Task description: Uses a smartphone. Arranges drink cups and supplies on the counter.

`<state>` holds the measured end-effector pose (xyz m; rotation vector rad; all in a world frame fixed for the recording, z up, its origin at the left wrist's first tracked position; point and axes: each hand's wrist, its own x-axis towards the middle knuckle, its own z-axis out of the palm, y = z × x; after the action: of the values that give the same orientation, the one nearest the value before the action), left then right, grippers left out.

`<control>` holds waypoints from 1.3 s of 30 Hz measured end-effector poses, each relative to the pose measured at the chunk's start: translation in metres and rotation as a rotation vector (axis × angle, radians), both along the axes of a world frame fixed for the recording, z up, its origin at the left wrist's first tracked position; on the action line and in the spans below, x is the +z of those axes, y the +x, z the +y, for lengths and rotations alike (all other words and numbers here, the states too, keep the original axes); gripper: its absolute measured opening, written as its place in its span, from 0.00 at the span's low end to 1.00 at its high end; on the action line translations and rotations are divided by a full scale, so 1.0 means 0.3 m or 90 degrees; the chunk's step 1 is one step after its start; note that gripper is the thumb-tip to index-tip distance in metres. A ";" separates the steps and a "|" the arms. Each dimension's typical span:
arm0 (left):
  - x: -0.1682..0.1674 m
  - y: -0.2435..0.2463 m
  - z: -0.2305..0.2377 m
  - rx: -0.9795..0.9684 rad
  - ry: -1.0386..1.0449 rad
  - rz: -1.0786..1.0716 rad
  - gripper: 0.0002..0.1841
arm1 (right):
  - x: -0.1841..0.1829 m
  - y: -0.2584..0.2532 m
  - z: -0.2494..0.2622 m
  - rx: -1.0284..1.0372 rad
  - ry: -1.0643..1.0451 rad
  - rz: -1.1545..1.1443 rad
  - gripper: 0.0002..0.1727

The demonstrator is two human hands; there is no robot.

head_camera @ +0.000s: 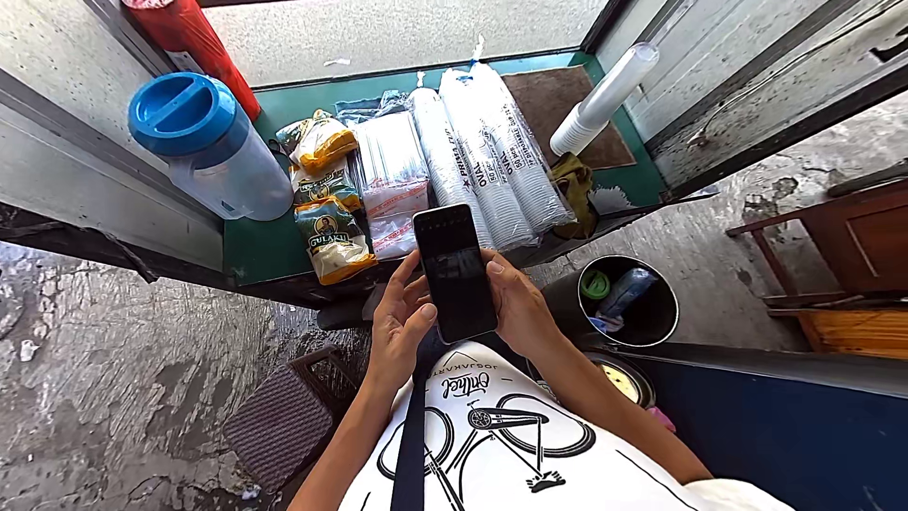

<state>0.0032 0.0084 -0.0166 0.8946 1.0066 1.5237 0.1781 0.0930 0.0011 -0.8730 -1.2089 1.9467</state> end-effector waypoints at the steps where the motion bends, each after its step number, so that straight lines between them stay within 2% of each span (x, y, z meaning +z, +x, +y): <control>1: -0.001 0.003 0.012 -0.016 0.002 0.003 0.45 | -0.003 0.002 0.007 -0.016 -0.006 -0.005 0.29; 4: -0.003 0.006 0.061 -0.077 -0.011 0.049 0.47 | -0.015 0.022 0.054 -0.087 -0.062 -0.023 0.29; 6: -0.020 -0.014 0.101 -0.064 -0.040 0.131 0.43 | -0.024 0.059 0.117 -0.142 -0.122 -0.032 0.32; 8: -0.062 -0.070 0.141 0.018 -0.090 0.201 0.38 | -0.047 0.128 0.207 -0.198 -0.152 -0.040 0.35; 10: -0.118 -0.158 0.172 0.135 -0.168 0.244 0.33 | -0.084 0.229 0.310 -0.274 -0.122 -0.088 0.37; 13: -0.208 -0.311 0.199 0.326 -0.289 0.341 0.29 | -0.161 0.413 0.496 -0.420 -0.057 -0.210 0.36; 15: -0.239 -0.376 0.217 0.406 -0.340 0.414 0.29 | -0.221 0.534 0.641 -0.492 -0.023 -0.314 0.37; 17: -0.227 -0.373 0.272 0.432 -0.360 0.457 0.29 | -0.279 0.637 0.801 -0.545 -0.005 -0.446 0.37; 19: -0.198 -0.314 0.378 0.384 -0.348 0.482 0.30 | -0.367 0.728 0.963 -0.565 -0.012 -0.555 0.39; 23: -0.198 -0.192 0.647 0.208 -0.332 0.549 0.33 | -0.523 0.843 1.236 -0.500 0.031 -0.720 0.40; 26: -0.190 -0.204 0.779 0.209 -0.345 0.555 0.32 | -0.581 0.862 1.329 -0.418 0.081 -0.763 0.35; 28: -0.186 -0.254 0.815 0.232 -0.354 0.556 0.30 | -0.584 0.861 1.339 -0.374 0.086 -0.861 0.32; 30: -0.173 -0.322 0.829 0.282 -0.360 0.571 0.29 | -0.559 0.838 1.312 -0.318 0.092 -0.939 0.35; 32: -0.130 -0.416 0.845 0.336 -0.373 0.587 0.27 | -0.516 0.774 1.255 -0.263 0.185 -0.898 0.35; 35: -0.025 -0.573 0.915 0.382 -0.374 0.615 0.26 | -0.424 0.602 1.178 -0.128 0.346 -0.682 0.34; 37: 0.026 -0.664 0.994 0.395 -0.322 0.649 0.26 | -0.395 0.452 1.175 -0.058 0.398 -0.593 0.39; 39: 0.069 -0.720 1.079 0.383 -0.285 0.707 0.27 | -0.393 0.287 1.203 -0.024 0.435 -0.565 0.44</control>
<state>-0.2129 0.3322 0.0043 1.1700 2.4812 1.0853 0.2643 0.4538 -0.1169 -1.3810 -2.1410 0.9310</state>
